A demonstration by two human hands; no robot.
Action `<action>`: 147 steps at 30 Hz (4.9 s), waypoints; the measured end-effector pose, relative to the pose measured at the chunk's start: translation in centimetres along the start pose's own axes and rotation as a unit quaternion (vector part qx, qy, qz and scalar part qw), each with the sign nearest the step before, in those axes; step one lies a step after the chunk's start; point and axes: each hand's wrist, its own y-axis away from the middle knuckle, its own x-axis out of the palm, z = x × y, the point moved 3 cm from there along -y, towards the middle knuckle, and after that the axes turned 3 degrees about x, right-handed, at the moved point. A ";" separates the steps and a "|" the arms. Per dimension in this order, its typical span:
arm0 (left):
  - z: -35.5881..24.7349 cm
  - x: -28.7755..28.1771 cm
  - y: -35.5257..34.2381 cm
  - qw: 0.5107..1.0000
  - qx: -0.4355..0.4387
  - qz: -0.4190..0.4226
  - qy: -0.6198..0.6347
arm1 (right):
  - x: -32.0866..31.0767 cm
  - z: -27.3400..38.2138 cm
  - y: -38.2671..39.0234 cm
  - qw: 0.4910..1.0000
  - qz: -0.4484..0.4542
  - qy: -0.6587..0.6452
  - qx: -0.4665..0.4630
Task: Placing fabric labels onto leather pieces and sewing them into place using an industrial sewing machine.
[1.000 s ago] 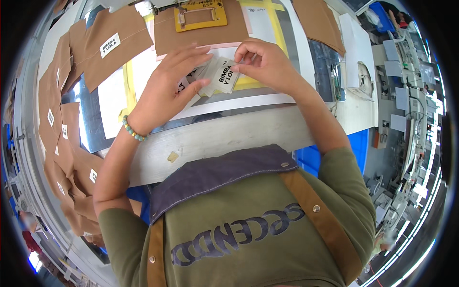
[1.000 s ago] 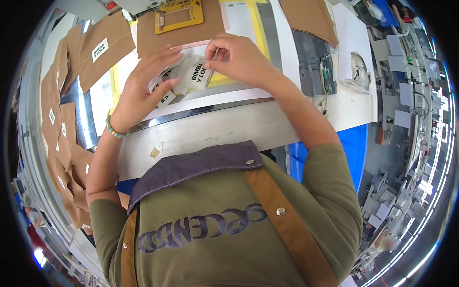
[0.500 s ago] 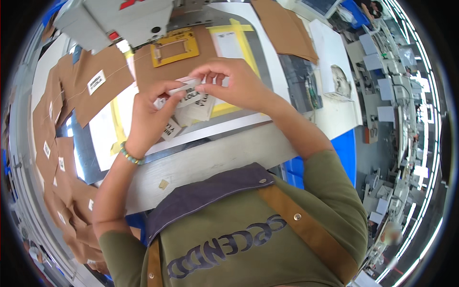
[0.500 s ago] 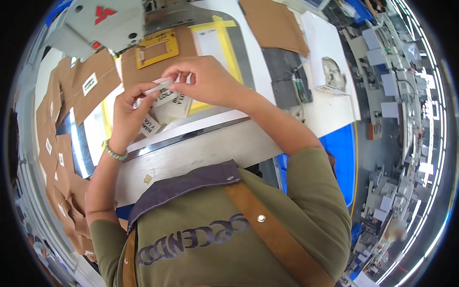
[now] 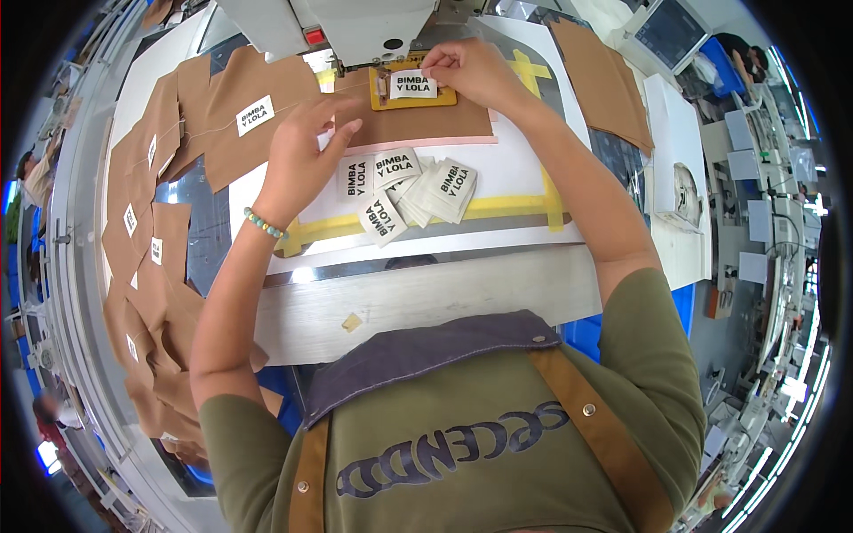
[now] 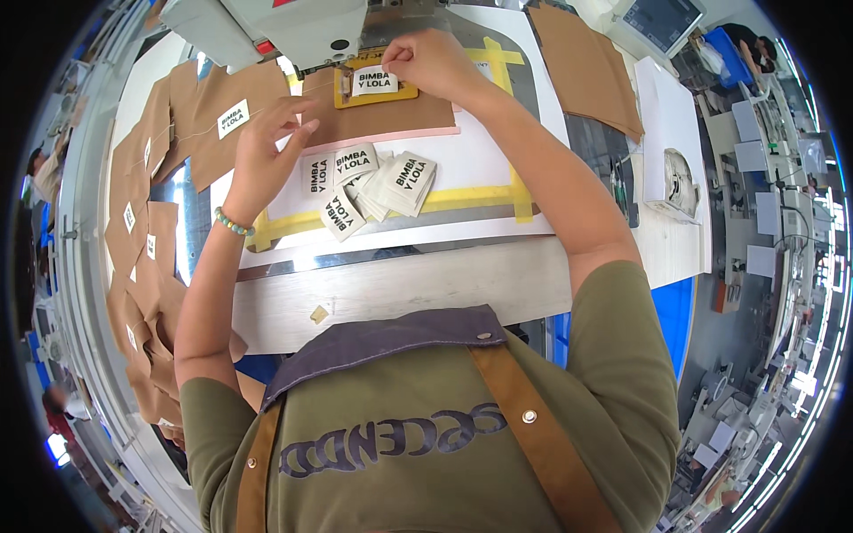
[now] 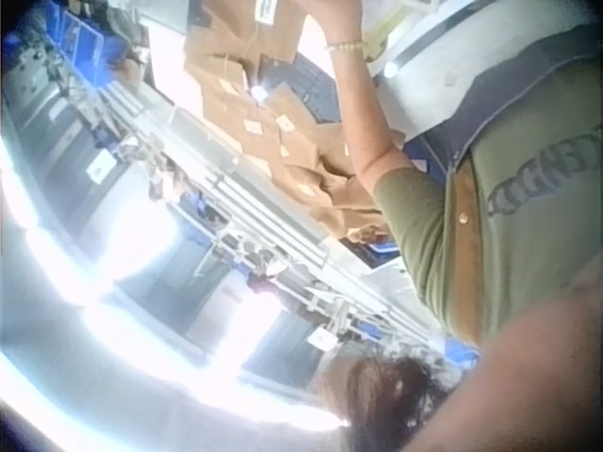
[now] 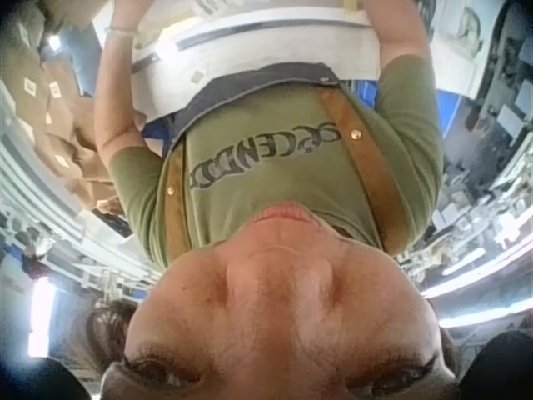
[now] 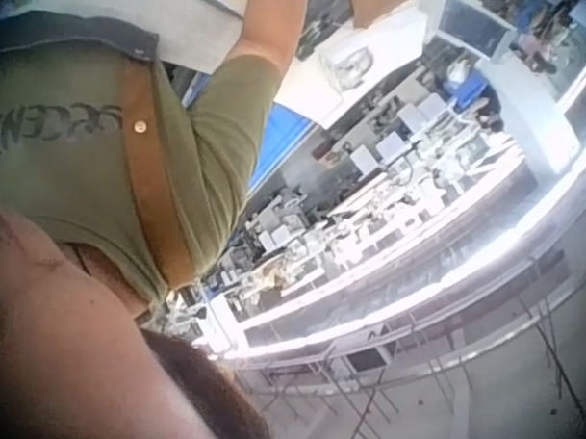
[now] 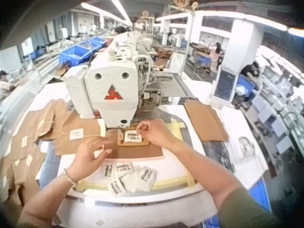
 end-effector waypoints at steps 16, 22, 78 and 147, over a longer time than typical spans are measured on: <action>1.2 4.1 -2.7 0.971 0.174 0.061 -0.153 | -0.3 -0.6 2.0 0.978 -0.046 0.139 -0.148; 2.1 3.9 -3.2 0.979 0.164 0.063 -0.103 | 0.5 -0.1 4.2 0.916 -0.056 0.233 -0.322; -7.1 -2.9 1.9 0.976 0.140 0.164 0.013 | -2.0 -1.3 3.8 0.956 -0.075 0.138 -0.247; 4.8 0.6 -6.6 0.997 0.044 0.057 -0.013 | -4.8 -4.3 6.6 0.959 -0.098 0.073 -0.256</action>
